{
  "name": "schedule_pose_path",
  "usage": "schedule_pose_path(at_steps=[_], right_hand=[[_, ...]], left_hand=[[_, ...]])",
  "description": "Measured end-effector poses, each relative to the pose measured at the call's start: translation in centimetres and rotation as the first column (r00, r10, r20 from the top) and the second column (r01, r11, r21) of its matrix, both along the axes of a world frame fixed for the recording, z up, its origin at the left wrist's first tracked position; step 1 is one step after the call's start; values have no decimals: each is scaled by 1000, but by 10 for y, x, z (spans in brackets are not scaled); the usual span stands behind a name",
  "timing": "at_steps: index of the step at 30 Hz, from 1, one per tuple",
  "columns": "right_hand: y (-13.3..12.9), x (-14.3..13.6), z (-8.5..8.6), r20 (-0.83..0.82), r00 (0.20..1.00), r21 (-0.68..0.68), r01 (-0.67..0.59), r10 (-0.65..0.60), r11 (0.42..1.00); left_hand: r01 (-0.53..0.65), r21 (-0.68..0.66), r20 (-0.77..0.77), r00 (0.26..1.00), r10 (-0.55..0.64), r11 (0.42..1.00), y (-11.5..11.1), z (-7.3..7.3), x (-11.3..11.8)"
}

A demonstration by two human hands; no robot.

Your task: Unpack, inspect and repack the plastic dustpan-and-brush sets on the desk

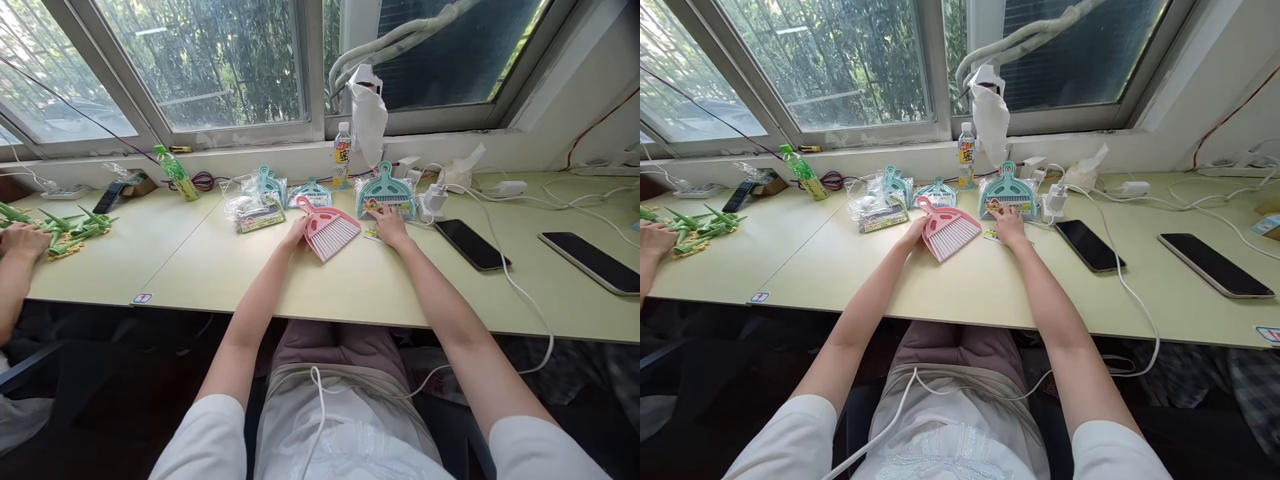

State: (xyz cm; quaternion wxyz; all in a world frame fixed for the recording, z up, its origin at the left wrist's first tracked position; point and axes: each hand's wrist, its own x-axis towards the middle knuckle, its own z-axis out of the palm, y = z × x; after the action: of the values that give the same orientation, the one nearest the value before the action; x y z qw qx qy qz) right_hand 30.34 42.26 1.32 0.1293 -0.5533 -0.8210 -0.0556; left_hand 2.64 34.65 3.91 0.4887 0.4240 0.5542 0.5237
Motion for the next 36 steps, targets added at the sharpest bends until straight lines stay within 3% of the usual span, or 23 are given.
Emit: schedule_pose_path(at_steps=[17, 36], right_hand=[[1, -21, 2, 117, 991, -38, 70, -66, 997], [2, -16, 1, 122, 993, -43, 16, -10, 999]], left_hand=[[28, 12, 9, 1000, -28, 1000, -4, 1, 1], [1, -18, -9, 1000, -1, 1000, 3, -4, -2]])
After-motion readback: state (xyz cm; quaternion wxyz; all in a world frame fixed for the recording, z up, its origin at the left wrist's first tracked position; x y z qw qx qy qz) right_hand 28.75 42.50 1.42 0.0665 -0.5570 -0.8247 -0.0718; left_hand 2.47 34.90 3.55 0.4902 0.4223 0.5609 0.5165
